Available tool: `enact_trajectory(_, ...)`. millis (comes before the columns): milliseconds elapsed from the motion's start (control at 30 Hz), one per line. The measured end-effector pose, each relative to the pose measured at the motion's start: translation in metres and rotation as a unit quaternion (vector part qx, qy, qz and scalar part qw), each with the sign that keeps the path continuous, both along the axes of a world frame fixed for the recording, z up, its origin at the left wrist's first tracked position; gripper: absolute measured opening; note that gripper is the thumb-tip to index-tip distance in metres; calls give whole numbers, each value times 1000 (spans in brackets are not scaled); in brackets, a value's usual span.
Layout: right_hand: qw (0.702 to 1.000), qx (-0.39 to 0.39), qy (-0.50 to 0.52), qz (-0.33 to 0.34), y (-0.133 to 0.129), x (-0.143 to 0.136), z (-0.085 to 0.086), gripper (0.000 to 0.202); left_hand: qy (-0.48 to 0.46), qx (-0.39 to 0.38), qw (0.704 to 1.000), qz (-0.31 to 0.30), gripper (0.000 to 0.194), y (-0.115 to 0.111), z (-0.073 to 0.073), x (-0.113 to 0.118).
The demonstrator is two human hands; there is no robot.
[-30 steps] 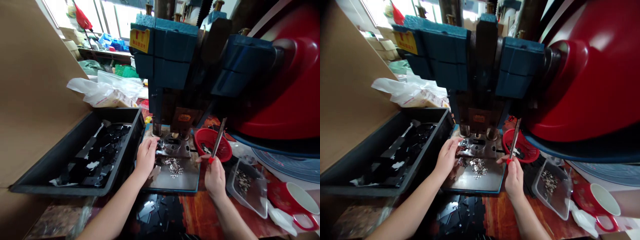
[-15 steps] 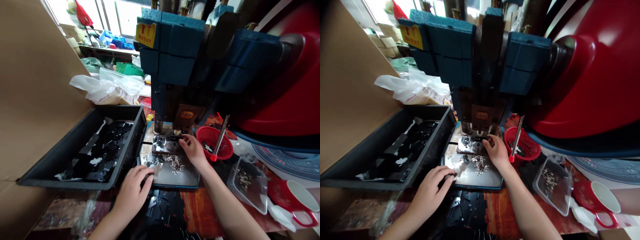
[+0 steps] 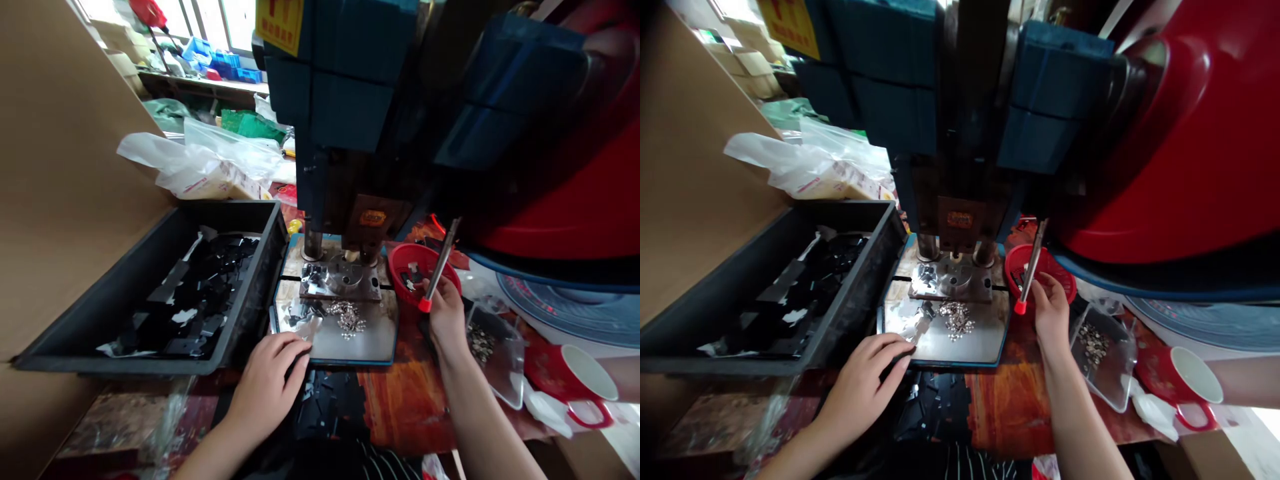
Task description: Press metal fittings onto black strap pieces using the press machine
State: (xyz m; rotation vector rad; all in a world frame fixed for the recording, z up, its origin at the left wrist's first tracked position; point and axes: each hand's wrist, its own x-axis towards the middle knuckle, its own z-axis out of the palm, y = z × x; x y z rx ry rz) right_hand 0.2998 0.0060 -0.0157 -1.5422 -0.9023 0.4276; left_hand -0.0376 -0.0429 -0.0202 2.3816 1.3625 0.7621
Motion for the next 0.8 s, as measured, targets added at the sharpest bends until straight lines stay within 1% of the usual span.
enact_trajectory(67,999,-38,-28,6,-15,-5,-2,39,6,1,1000,9,20,3,2,3)
enact_trajectory(100,996,-64,-55,24,-22,-11,-3,36,13,2,1000,18,20,6,4,5)
enact_trajectory(133,990,-87,-94,57,-29,-19,-3,31,22,0,999,28,21,9,6,8)
enact_trajectory(167,979,-102,-139,106,-35,-29,-3,27,35,-3,999,40,23,12,8,10)
enact_trajectory(233,942,-103,-233,220,-45,-50,-2,21,64,-16,996,56,26,19,13,15)
enact_trajectory(267,918,-96,-280,265,-48,-59,-1,19,77,-23,995,60,26,22,15,17)
enact_trajectory(300,894,-91,-324,295,-50,-67,-1,17,86,-29,994,59,26,25,17,19)
enact_trajectory(333,876,-89,-360,308,-51,-74,0,16,91,-35,994,55,25,27,18,20)
enact_trajectory(367,865,-89,-387,307,-52,-78,0,16,92,-37,994,49,24,29,18,21)
enact_trajectory(500,846,-91,-430,301,-54,-81,-1,18,89,-25,995,30,24,32,17,22)
enact_trajectory(567,842,-84,-435,308,-57,-79,-2,18,90,-22,995,27,27,34,16,22)
enact_trajectory(633,844,-77,-431,311,-60,-76,-2,18,85,-23,996,25,30,34,16,22)
enact_trajectory(733,851,-81,-415,312,-62,-74,-3,17,60,-22,998,29,27,32,15,22)
enact_trajectory(800,848,-91,-417,312,-60,-74,-2,16,39,-16,998,36,25,27,14,19)
